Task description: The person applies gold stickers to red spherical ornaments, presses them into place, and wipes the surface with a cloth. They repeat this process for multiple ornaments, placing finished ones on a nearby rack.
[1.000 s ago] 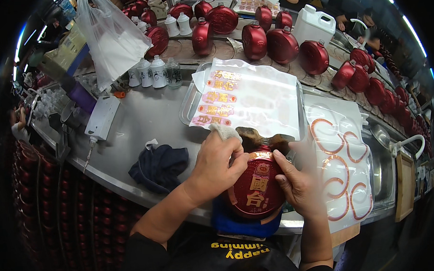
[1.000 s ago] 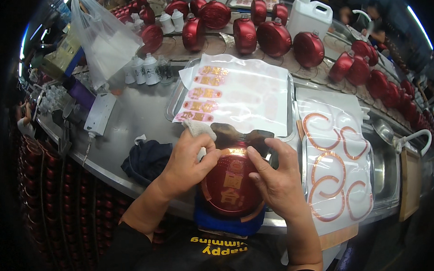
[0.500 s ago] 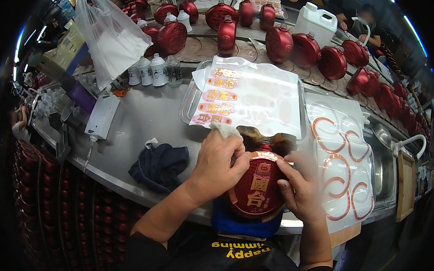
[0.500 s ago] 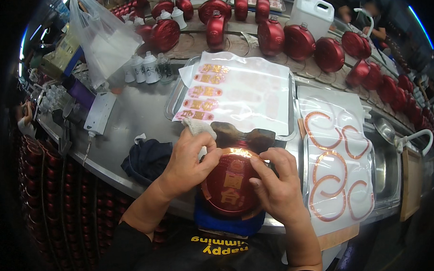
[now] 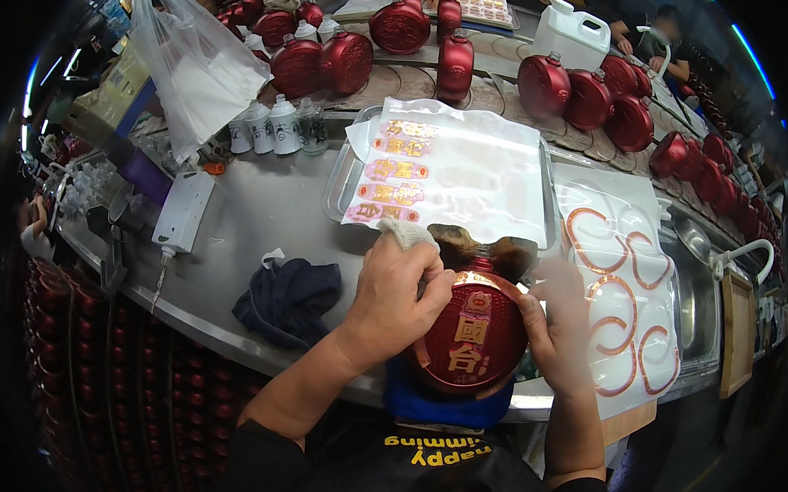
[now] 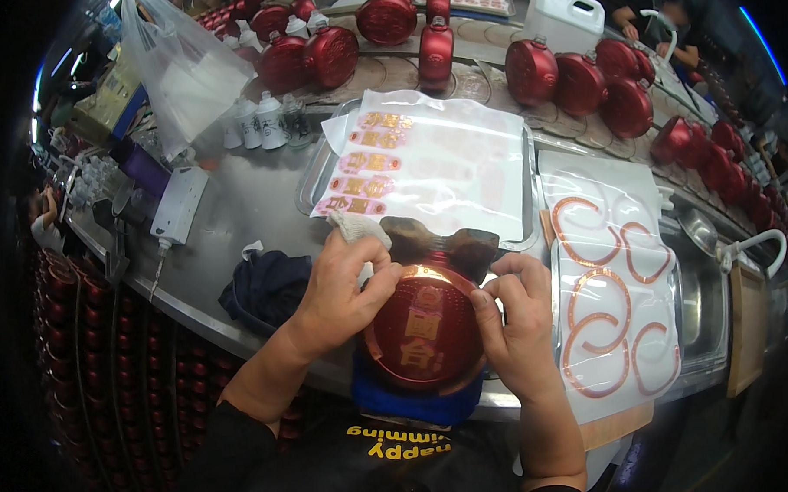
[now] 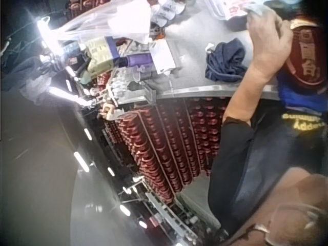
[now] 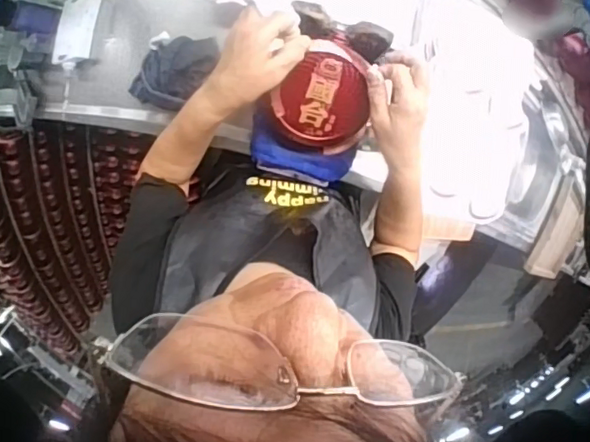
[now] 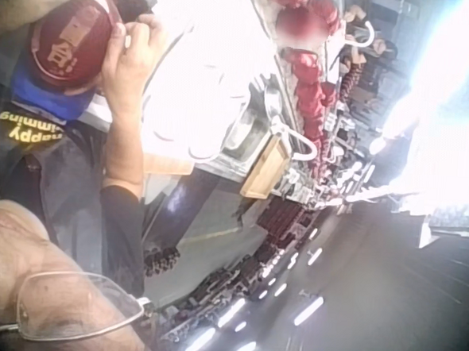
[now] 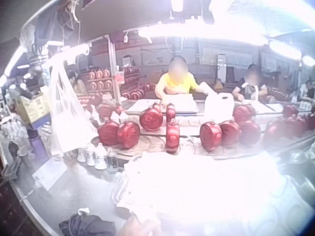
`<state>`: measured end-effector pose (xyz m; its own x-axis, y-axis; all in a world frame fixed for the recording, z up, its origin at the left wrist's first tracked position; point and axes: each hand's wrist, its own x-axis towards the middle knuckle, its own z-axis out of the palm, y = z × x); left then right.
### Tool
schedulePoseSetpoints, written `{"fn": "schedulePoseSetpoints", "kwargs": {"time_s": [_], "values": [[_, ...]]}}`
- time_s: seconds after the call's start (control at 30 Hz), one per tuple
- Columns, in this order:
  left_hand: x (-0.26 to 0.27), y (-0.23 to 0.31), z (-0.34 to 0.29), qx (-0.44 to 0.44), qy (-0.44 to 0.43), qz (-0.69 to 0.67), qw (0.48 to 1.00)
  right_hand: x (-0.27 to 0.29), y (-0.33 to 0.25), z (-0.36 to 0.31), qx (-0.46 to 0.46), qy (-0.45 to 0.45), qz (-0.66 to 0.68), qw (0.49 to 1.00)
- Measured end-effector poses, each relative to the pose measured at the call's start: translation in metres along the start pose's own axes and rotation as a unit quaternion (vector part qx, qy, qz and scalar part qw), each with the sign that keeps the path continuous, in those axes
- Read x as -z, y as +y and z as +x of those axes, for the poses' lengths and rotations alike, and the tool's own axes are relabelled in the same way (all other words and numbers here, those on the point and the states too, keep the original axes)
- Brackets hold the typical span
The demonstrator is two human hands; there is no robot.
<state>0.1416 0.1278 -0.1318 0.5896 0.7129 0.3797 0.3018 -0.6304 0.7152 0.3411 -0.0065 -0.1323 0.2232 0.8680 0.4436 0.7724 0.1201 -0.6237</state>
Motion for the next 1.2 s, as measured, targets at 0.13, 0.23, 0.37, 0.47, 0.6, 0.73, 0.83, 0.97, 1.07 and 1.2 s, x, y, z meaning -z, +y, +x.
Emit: {"fn": "schedulePoseSetpoints", "kwargs": {"time_s": [0.13,0.23,0.37,0.47,0.6,0.73,0.83,0.97,1.07,1.2], "values": [[-0.005,-0.003,0.002,-0.023,0.029,-0.011,0.999,0.002,0.002,0.001,-0.013,-0.017,0.001,1.000],[-0.008,-0.005,0.001,-0.033,0.042,-0.017,0.998,0.001,0.002,0.002,-0.009,-0.011,0.001,1.000],[-0.008,-0.006,0.000,-0.034,0.041,-0.017,0.998,-0.001,0.001,0.004,-0.009,-0.004,-0.004,1.000],[-0.008,-0.006,0.001,-0.032,0.040,-0.013,0.999,-0.001,0.001,0.004,-0.016,-0.005,-0.003,1.000],[-0.008,-0.006,0.001,-0.035,0.047,-0.019,0.998,-0.003,0.002,0.004,-0.016,-0.003,-0.005,1.000],[-0.009,-0.005,0.000,-0.036,0.053,-0.013,0.998,-0.002,-0.001,0.005,-0.051,-0.007,0.012,0.999],[-0.010,-0.004,0.000,-0.037,0.059,-0.008,0.998,0.004,-0.006,0.007,-0.002,0.026,0.003,1.000],[-0.011,-0.004,0.000,-0.049,0.072,-0.004,0.996,0.010,-0.010,0.012,0.090,-0.068,-0.058,0.992],[-0.012,-0.005,-0.001,-0.047,0.074,-0.023,0.996,0.006,-0.011,0.015,0.098,-0.092,-0.084,0.987],[-0.012,-0.005,-0.001,-0.038,0.071,-0.022,0.997,0.003,-0.012,0.014,0.098,-0.084,-0.094,0.987]]}}
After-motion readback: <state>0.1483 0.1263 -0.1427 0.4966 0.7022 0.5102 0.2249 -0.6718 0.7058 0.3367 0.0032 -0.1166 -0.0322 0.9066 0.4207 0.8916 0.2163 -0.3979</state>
